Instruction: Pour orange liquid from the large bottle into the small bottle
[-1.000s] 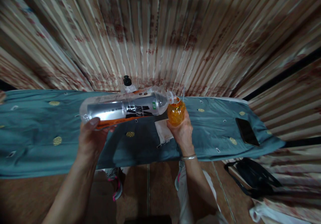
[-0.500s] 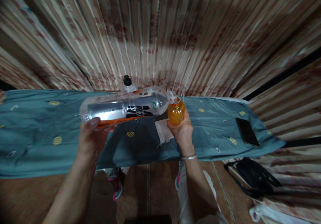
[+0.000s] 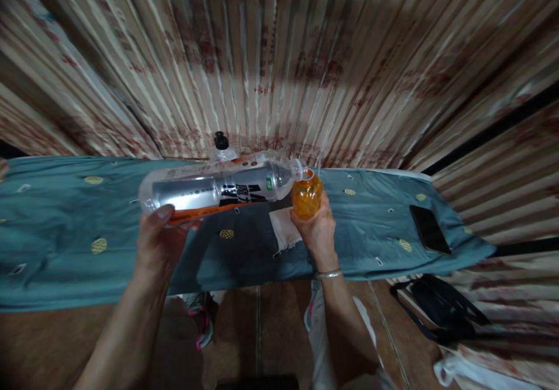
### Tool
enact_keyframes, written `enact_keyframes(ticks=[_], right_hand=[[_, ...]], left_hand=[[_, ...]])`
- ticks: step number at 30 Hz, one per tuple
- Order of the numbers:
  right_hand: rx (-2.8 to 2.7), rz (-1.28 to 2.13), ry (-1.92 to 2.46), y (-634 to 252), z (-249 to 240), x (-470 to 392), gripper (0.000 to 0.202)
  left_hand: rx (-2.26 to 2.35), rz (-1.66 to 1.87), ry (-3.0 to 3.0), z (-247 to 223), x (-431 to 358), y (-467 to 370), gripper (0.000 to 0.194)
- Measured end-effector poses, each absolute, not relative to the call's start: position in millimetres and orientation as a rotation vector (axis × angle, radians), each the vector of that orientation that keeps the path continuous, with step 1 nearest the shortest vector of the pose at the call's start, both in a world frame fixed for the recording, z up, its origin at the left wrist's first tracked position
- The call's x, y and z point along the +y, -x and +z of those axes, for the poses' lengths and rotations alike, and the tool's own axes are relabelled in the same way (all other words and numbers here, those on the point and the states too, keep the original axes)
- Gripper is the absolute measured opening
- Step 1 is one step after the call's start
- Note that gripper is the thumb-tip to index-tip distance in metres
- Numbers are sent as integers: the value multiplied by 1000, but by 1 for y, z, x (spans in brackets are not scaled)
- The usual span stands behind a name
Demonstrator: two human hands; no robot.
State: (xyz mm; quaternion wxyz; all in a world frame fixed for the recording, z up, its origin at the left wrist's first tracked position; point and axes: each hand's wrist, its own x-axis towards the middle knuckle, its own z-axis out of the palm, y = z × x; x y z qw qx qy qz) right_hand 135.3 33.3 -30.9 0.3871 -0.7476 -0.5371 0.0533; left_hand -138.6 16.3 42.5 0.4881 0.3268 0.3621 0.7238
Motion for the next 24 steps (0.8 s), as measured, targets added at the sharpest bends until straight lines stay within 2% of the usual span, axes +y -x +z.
enact_keyframes(ticks=[24], right_hand=[[-1360, 129, 1895, -135, -31, 34, 87]], left_hand=[[898, 1760, -807, 46, 15, 136, 44]])
